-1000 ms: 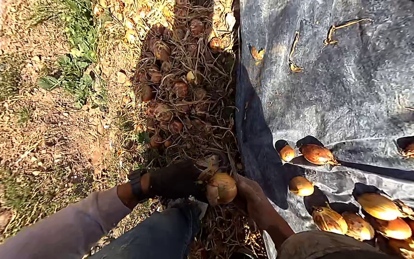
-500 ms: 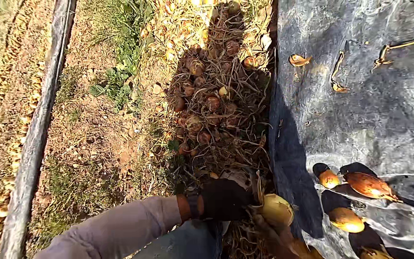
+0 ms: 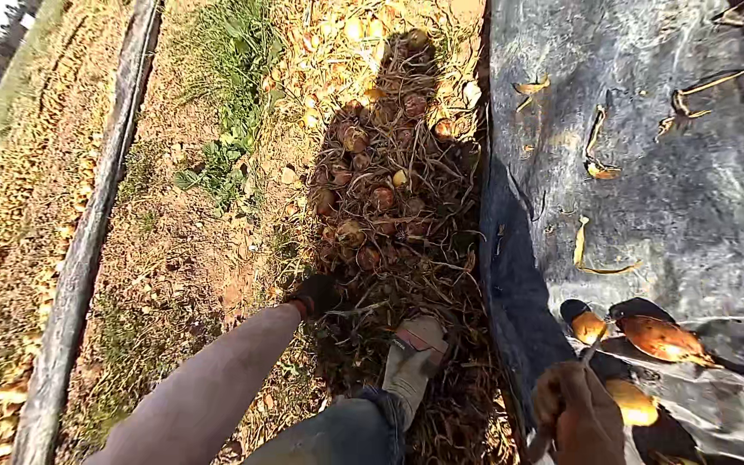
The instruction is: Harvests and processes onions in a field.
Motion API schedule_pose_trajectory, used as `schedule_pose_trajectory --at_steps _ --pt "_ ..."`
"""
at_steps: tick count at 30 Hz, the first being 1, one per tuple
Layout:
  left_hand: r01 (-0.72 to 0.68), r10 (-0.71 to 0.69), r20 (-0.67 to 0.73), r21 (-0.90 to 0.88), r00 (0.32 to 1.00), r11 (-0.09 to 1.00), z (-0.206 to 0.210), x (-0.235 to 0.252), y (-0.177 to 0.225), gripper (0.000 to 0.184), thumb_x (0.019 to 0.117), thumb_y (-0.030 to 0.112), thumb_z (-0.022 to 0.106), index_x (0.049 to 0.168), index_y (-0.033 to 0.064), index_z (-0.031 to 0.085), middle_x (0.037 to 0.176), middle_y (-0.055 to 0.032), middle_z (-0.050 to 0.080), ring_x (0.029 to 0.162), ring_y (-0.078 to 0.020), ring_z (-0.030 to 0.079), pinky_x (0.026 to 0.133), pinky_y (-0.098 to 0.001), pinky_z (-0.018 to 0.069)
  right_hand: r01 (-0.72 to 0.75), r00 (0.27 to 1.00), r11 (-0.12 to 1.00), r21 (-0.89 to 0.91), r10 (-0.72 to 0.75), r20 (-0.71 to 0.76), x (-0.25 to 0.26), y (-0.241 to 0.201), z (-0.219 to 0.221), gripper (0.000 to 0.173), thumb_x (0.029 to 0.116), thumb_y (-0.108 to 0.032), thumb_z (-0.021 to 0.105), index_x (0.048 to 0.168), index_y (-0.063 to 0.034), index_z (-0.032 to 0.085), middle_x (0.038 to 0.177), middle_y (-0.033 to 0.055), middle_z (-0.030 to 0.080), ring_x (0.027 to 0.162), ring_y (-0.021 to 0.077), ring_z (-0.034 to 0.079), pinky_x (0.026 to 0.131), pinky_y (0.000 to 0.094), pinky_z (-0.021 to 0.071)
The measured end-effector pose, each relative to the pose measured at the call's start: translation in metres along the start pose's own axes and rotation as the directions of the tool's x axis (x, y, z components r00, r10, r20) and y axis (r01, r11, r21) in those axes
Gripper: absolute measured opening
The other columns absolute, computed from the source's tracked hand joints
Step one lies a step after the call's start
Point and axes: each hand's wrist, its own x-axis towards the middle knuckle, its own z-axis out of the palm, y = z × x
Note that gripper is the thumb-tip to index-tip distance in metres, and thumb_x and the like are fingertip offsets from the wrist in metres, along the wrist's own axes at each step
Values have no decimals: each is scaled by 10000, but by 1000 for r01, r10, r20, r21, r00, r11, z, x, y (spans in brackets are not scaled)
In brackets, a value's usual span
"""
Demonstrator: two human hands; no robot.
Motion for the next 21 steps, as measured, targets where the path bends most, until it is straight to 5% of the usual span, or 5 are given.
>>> schedule_pose_trajectory --at_steps 6,11,14,18,21 --pt "79 -137 235 243 962 967 -54 -68 54 460 974 375 672 1244 2 663 1273 -255 651 1216 -448 606 983 -677 460 -144 985 985 -94 152 81 -3 16 14 273 1085 -347 386 943 -152 515 557 -68 435 413 78 443 402 260 451" --pt "-191 193 -15 95 981 977 -45 -96 78 475 1018 579 504 1155 180 722 1117 -110 703 1037 -339 688 832 -611 565 -324 910 861 -391 397 121 4 26 15 522 944 -594 598 1121 -103 569 667 16 511 490 157 503 461 354 483" --pt "-517 510 -134 -24 850 856 -63 -128 127 440 1059 528 463 1212 193 703 1152 -56 690 1053 -242 677 885 -510 566 -343 841 828 -444 481 248 6 40 27 777 845 -770 572 1220 -90 529 738 18 548 534 158 544 487 371 517" --pt "-807 807 0 29 591 590 -47 -152 179 297 1027 352 581 1135 98 690 1048 -146 703 981 -364 689 777 -607 550 -201 936 963 -178 242 256 -9 30 54 641 829 -689 696 1101 -118 593 719 -102 591 553 24 537 505 255 501" --pt "-812 816 35 124 577 570 -36 -150 188 273 970 357 653 1049 102 705 991 -145 705 908 -379 691 696 -620 543 97 964 938 -334 -5 265 -15 28 48 607 853 -475 787 1173 19 642 1009 -25 710 929 -22 657 879 229 568"
